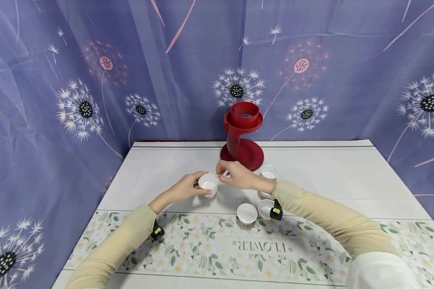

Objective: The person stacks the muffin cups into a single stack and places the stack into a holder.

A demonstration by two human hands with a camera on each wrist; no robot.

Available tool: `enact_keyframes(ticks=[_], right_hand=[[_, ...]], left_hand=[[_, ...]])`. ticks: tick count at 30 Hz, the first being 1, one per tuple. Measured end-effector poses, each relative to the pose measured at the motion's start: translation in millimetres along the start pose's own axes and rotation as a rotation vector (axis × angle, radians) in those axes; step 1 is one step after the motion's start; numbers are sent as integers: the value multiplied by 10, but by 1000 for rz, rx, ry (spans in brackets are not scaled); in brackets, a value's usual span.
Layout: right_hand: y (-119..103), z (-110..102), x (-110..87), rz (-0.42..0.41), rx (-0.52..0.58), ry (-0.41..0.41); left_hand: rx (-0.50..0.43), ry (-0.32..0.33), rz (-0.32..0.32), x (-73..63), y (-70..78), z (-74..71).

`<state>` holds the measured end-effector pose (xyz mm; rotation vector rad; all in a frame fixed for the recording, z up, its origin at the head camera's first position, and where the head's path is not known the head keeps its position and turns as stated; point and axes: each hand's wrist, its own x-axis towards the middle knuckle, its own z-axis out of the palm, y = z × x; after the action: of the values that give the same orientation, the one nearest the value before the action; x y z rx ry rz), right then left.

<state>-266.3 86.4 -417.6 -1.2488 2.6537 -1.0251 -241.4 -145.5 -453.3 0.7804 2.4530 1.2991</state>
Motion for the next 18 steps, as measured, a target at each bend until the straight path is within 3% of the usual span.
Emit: enact_keyframes(ticks=[11, 18], right_hand=[[1, -92, -64, -17, 38, -6], [10, -138, -115, 3, 105, -51]], left_hand=[[34, 23, 0, 19, -78, 7], [18, 22, -4, 22, -96, 9]])
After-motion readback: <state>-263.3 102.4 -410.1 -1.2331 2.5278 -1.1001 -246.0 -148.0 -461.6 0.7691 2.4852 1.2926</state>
